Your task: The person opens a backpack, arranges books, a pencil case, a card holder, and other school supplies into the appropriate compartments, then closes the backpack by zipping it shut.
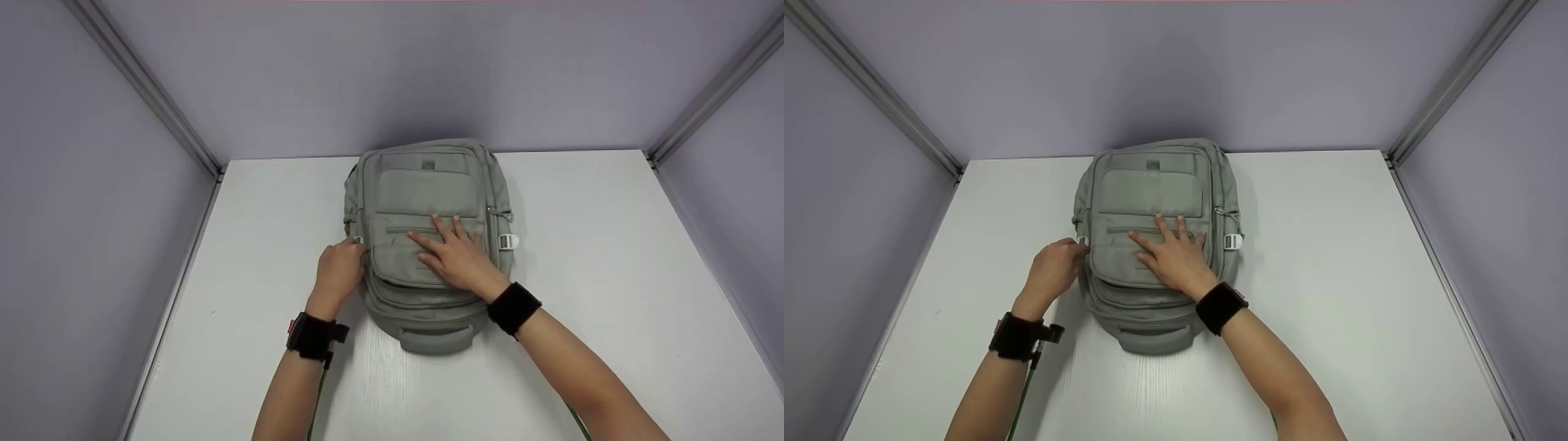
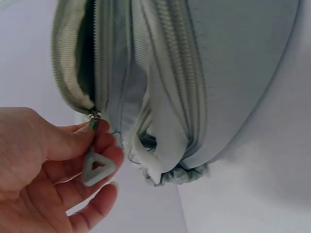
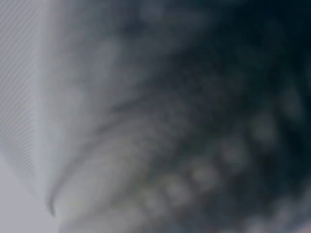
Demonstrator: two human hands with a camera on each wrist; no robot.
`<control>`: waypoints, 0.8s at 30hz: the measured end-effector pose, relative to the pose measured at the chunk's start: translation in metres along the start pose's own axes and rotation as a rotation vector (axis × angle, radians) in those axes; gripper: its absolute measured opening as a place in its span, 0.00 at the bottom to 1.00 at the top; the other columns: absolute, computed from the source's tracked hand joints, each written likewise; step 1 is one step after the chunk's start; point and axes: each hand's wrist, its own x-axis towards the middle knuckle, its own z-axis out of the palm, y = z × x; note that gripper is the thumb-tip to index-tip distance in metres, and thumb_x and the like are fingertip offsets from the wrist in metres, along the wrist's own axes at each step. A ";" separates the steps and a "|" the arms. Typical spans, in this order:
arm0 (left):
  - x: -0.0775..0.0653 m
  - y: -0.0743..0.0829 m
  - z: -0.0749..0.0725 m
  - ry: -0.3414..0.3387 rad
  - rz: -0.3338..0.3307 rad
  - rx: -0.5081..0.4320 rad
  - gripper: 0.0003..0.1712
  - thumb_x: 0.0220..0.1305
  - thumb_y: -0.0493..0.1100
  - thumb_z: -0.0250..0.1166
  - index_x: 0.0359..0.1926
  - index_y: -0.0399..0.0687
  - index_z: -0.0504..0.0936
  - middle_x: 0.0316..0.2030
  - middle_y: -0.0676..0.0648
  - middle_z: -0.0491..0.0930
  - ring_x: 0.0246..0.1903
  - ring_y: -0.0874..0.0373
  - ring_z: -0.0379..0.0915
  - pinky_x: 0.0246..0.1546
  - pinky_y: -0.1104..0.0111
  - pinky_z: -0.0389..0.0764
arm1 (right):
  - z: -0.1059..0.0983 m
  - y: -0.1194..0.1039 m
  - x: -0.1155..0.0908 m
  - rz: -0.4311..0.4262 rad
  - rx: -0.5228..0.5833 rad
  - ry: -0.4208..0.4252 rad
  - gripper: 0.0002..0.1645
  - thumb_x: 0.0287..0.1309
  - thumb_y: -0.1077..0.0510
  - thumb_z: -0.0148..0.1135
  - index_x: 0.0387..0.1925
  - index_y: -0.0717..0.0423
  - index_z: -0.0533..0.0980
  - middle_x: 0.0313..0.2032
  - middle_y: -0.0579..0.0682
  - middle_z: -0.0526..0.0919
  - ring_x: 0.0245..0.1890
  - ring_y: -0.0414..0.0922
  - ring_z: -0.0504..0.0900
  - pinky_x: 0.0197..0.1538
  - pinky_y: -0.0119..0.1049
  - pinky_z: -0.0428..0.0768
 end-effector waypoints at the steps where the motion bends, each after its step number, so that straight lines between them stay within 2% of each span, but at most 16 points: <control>1: -0.002 0.001 -0.002 -0.012 0.004 -0.005 0.06 0.56 0.30 0.68 0.34 0.40 0.88 0.29 0.43 0.83 0.27 0.47 0.80 0.29 0.55 0.79 | 0.000 0.000 0.000 0.000 0.001 -0.001 0.31 0.72 0.32 0.37 0.73 0.22 0.55 0.76 0.54 0.44 0.72 0.68 0.40 0.58 0.77 0.51; 5: -0.012 0.003 -0.008 -0.044 0.044 0.004 0.04 0.55 0.29 0.67 0.27 0.39 0.85 0.23 0.42 0.82 0.23 0.47 0.79 0.24 0.55 0.78 | 0.001 -0.001 0.000 -0.001 0.004 0.004 0.31 0.72 0.32 0.38 0.73 0.22 0.55 0.76 0.53 0.44 0.72 0.68 0.39 0.58 0.77 0.51; 8: -0.019 0.007 -0.011 -0.062 0.097 0.031 0.07 0.54 0.27 0.66 0.23 0.39 0.80 0.21 0.41 0.81 0.21 0.46 0.78 0.23 0.55 0.77 | 0.002 -0.001 0.000 -0.009 0.014 0.015 0.30 0.72 0.32 0.39 0.73 0.22 0.56 0.76 0.54 0.44 0.72 0.69 0.39 0.58 0.78 0.51; 11: -0.025 0.013 -0.016 -0.101 0.129 0.006 0.10 0.54 0.26 0.64 0.21 0.41 0.78 0.20 0.41 0.80 0.20 0.46 0.77 0.22 0.56 0.77 | 0.003 0.000 0.000 -0.018 0.008 0.027 0.31 0.72 0.33 0.40 0.73 0.23 0.56 0.76 0.54 0.45 0.72 0.69 0.40 0.57 0.78 0.51; 18: -0.031 0.027 -0.024 -0.254 0.095 -0.114 0.16 0.59 0.27 0.63 0.17 0.45 0.76 0.18 0.44 0.77 0.18 0.51 0.74 0.19 0.58 0.75 | 0.006 0.000 0.000 -0.032 -0.010 0.049 0.31 0.72 0.33 0.41 0.73 0.24 0.57 0.76 0.55 0.46 0.71 0.70 0.42 0.57 0.78 0.52; 21: -0.030 0.035 -0.024 -0.304 0.111 -0.117 0.18 0.58 0.28 0.63 0.16 0.47 0.74 0.17 0.47 0.75 0.17 0.55 0.69 0.18 0.60 0.73 | 0.008 0.000 -0.001 -0.035 -0.039 0.072 0.31 0.71 0.33 0.41 0.73 0.24 0.57 0.76 0.55 0.47 0.71 0.69 0.44 0.58 0.77 0.53; 24: -0.030 0.045 -0.019 -0.323 0.147 -0.089 0.16 0.59 0.29 0.63 0.16 0.46 0.76 0.17 0.48 0.76 0.15 0.57 0.68 0.17 0.61 0.72 | 0.009 0.001 -0.002 -0.034 -0.070 0.092 0.31 0.72 0.33 0.40 0.73 0.23 0.56 0.75 0.55 0.48 0.71 0.69 0.45 0.60 0.75 0.54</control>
